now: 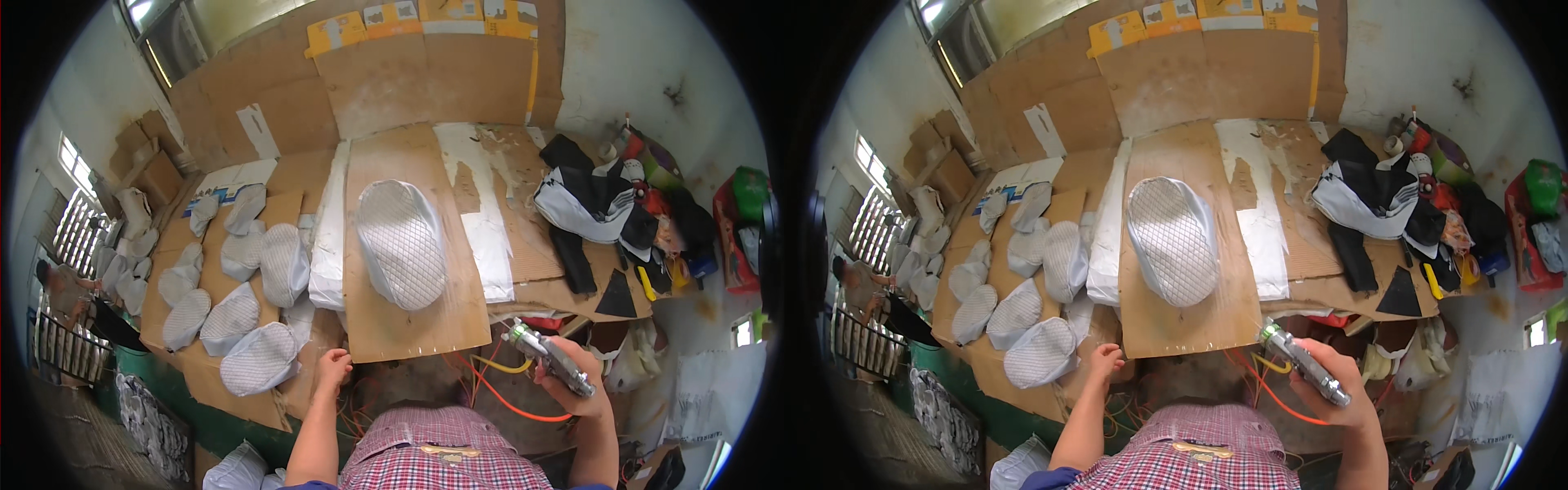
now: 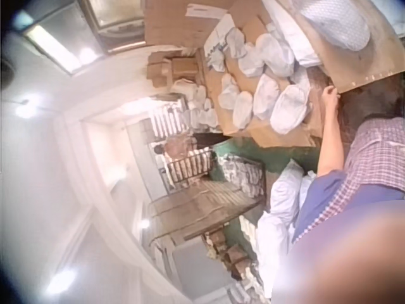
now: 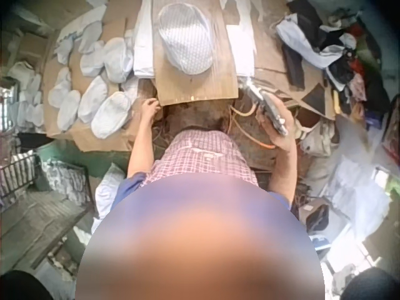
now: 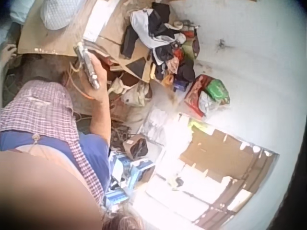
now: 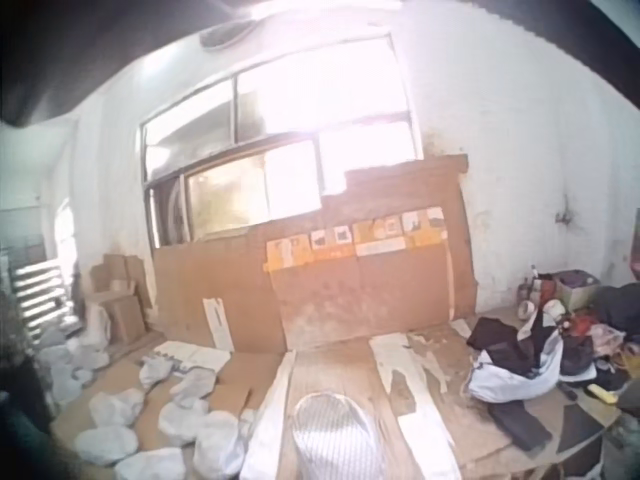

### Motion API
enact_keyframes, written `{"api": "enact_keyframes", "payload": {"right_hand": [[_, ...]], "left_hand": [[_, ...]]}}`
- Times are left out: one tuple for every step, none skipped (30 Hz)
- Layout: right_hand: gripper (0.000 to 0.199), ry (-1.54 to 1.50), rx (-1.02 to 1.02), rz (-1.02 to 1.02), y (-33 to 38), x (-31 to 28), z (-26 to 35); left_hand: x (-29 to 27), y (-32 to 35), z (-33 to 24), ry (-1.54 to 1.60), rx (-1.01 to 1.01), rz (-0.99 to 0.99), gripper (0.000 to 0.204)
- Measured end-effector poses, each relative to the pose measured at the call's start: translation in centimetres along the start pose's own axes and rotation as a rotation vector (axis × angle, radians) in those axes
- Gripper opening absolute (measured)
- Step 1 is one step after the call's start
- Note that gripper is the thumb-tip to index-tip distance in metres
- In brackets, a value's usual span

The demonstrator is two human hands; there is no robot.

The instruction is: Applying glue using a spray gun and attaching fabric mesh covers to foam padding components.

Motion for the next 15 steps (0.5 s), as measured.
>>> {"api": "enact_keyframes", "payload": {"right_hand": [[0.050, -0.016, 0.028, 0.010, 1.2, 0.1, -0.1], [0.049, -0.026, 0.029, -0.046, 1.9, -0.3, 0.0], [0.048, -0.094, 0.048, -0.118, 2.2, -0.6, 0.3], [0.051, -0.016, 0.063, -0.075, 2.7, -0.8, 0.1], [0.054, 0.062, 0.079, -0.029, 3.3, -1.1, -0.1], [0.054, 0.073, 0.062, 0.006, 4.1, -0.8, 0.0], [0.054, 0.077, 0.064, 0.010, 4.7, -0.6, 0.4], [0.050, 0.065, 0.115, -0.015, 5.3, -0.7, 0.6], [0.046, 0.052, 0.165, -0.040, 5.8, -0.7, 0.6], [0.045, 0.056, 0.198, -0.106, 6.2, -1.1, 0.6], [0.045, 0.061, 0.201, -0.103, 6.6, -1.1, 0.8], [0.045, 0.110, 0.217, -0.024, 7.1, -0.8, 0.7], [0.045, 0.156, 0.230, 0.057, 7.5, -0.4, 0.6], [0.045, 0.158, 0.216, 0.056, 7.6, 0.4, 0.7], [0.045, 0.086, 0.219, 0.097, 7.5, 0.9, 0.6]], "left_hand": [[-0.2, 0.0, 0.4, -0.003, -0.006, 0.006, 0.023], [-0.4, -0.2, 0.5, 0.006, 0.004, 0.011, 0.022], [-0.6, -0.3, 0.8, 0.015, 0.013, 0.016, 0.022], [-0.7, -0.5, 0.7, 0.016, 0.019, 0.018, 0.021], [-0.8, -0.4, 0.9, 0.019, 0.012, 0.024, 0.021], [-1.1, -0.3, 1.2, 0.004, -0.001, 0.018, 0.021], [-1.4, -0.2, 1.4, -0.008, -0.011, 0.009, 0.021], [-1.9, -0.7, 2.2, -0.014, -0.013, 0.006, 0.020], [-2.3, -0.9, 2.8, -0.009, -0.019, 0.006, 0.020], [-2.6, -0.7, 3.0, 0.019, -0.043, 0.004, 0.019], [-2.8, -0.5, 3.4, 0.045, -0.068, 0.002, 0.018], [-3.1, -0.7, 3.8, 0.049, -0.073, 0.004, 0.018], [-3.5, -0.9, 4.2, 0.054, -0.080, -0.003, 0.017], [-3.7, -1.0, 4.6, 0.059, -0.087, -0.010, 0.017], [-3.7, -1.2, 4.9, 0.062, -0.089, -0.010, 0.017]]}}
Point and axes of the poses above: each hand's wrist, its own y-axis away from the middle knuckle, its own x-axis out of the palm, z = x × y, the point moved 8 cm from there along -y, towards the middle knuckle, and after that the axes turned 2 degrees about -z, right-handed, at the moved point
